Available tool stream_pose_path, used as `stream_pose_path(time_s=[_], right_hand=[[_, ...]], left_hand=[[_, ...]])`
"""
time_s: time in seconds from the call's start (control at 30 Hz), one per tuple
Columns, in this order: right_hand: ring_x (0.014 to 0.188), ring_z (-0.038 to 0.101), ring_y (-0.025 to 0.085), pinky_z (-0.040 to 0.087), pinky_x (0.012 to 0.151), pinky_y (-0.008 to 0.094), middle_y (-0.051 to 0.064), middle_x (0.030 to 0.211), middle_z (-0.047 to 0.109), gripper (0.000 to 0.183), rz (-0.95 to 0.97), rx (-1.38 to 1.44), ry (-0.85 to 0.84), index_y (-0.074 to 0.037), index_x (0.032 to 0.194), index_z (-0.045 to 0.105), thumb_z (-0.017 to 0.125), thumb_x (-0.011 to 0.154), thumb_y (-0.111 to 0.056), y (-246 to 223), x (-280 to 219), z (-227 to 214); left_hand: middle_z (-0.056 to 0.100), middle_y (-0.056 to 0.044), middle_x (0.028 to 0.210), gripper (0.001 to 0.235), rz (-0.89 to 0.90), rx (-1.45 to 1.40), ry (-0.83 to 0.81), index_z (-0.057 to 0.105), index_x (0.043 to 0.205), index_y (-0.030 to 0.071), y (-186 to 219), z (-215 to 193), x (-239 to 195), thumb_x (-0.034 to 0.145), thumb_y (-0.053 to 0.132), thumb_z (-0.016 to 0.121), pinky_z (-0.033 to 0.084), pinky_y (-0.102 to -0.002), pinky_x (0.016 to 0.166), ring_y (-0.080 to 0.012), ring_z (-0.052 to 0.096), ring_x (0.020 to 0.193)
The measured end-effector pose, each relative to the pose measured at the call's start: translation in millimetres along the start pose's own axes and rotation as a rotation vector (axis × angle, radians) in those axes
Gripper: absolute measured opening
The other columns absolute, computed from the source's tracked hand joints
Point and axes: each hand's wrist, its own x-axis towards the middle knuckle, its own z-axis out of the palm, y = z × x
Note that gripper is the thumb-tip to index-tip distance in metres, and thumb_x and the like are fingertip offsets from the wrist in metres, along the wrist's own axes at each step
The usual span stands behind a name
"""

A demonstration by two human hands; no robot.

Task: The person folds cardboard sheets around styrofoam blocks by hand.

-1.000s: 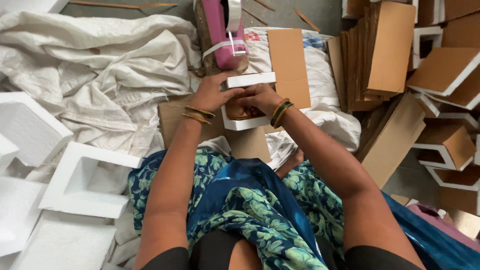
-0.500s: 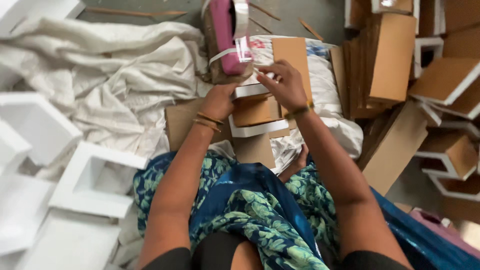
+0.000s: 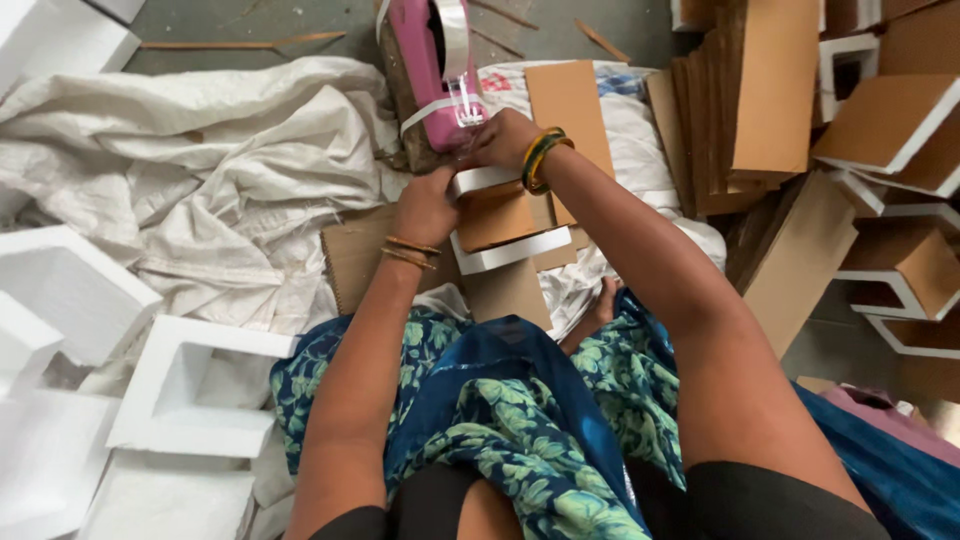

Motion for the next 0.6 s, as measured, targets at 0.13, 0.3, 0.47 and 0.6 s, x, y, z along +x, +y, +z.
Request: stream_pose_path(time_s=[0.13, 0.3, 0.47, 0.6], right_hand=[[0.089, 0.07, 0.02, 0.054, 0.086, 0.033, 0.008, 0.097, 0.077, 0.042, 0.036, -0.149, -0.167, -0.009, 0.096, 0.082, 0.089, 0.076, -0.044, 8.5, 11.3, -7.6], [0.09, 0.072, 0.021, 0.056, 0.085, 0.034, 0.01, 0.1, 0.078, 0.043, 0.162, -0.278, -0.132, -0.01, 0.101, 0.081, 0.087, 0.074, -0.042, -6.2, 2.2, -9.9], [0.095, 0.072, 0.019, 0.062, 0.078, 0.036, 0.006, 0.106, 0.079, 0.037, 0.149, 0.281, -0.118, -0.017, 0.108, 0.079, 0.078, 0.081, -0.041, -46.4, -70.5, -30.2], [0.085, 0.069, 0.038, 0.056, 0.076, 0.047, 0.02, 0.093, 0.073, 0.043, -0.177, -0.456, 0.125, -0.013, 0.118, 0.073, 0.083, 0.076, -0.021, -54.1, -105.4, -5.8]], left_hand=[[0.071, -0.024, 0.094, 0.03, 0.045, -0.132, 0.117, 0.066, 0.11, 0.007, -1.5, 3.8, -7.9, 0.08, 0.006, 0.071, 0.051, -0.056, 0.075, -0.0476, 0.066, 0.09], [0.07, -0.025, 0.094, 0.032, 0.025, -0.082, 0.107, 0.063, 0.111, 0.005, -10.7, 14.6, -10.1, 0.079, 0.002, 0.067, 0.049, -0.058, 0.079, -0.0484, 0.065, 0.093], [0.07, -0.026, 0.1, 0.059, -0.012, -0.202, 0.098, 0.07, 0.126, 0.014, -18.2, 23.8, -10.5, 0.072, -0.006, 0.056, 0.052, -0.054, 0.081, -0.0469, 0.065, 0.096], [0.072, -0.023, 0.106, 0.042, 0.053, -0.166, 0.137, 0.074, 0.12, 0.012, -30.8, 41.7, -4.0, 0.082, -0.001, 0.06, 0.053, -0.052, 0.089, -0.0446, 0.066, 0.104]])
